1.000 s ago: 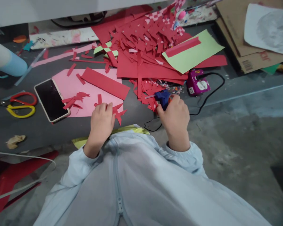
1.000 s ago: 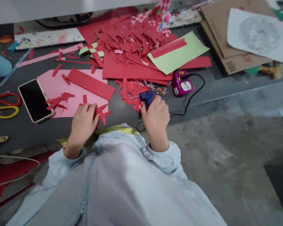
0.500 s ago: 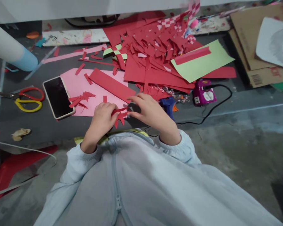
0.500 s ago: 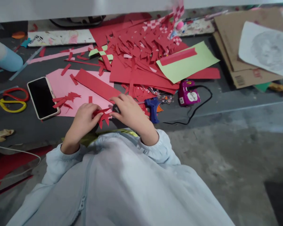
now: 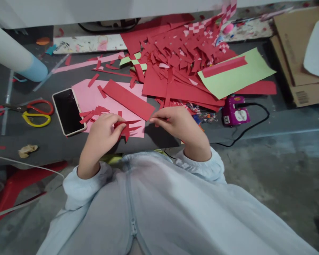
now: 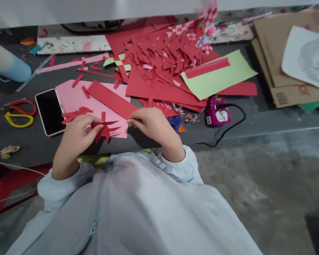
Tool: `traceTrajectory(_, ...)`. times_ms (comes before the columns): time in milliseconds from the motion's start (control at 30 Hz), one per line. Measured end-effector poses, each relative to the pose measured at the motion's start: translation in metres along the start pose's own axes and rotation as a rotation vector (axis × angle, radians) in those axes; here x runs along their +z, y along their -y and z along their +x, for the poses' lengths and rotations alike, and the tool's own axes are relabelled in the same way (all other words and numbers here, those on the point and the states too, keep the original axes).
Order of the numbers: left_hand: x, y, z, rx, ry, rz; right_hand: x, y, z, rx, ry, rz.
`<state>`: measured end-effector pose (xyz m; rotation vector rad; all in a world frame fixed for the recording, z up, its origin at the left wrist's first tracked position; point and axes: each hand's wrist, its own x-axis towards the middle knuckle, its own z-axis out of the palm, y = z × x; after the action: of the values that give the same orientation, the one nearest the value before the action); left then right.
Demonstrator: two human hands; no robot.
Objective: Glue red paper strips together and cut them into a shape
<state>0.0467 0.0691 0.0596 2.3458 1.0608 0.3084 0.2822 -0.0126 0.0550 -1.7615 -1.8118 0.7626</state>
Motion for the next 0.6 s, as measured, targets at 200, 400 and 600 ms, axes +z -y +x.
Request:
traceTrajectory(200,-0.01,0.002,-0.006,-0.053,-0.111,0.017,-0.007,-0.008,-0.004,0.066,-0.016,-0.048)
traceTrajectory(400,-0.007,-0.013,-0.006,-0.012,-0.066,0.012,0.014,0.011,0.011,-0.081,0.16,0.005)
traceTrajectory(600,-0.007,-0.012,-0.009,0.028,-0.039,0.001,0.012,0.012,0.014,-0.149,0.29,0.008)
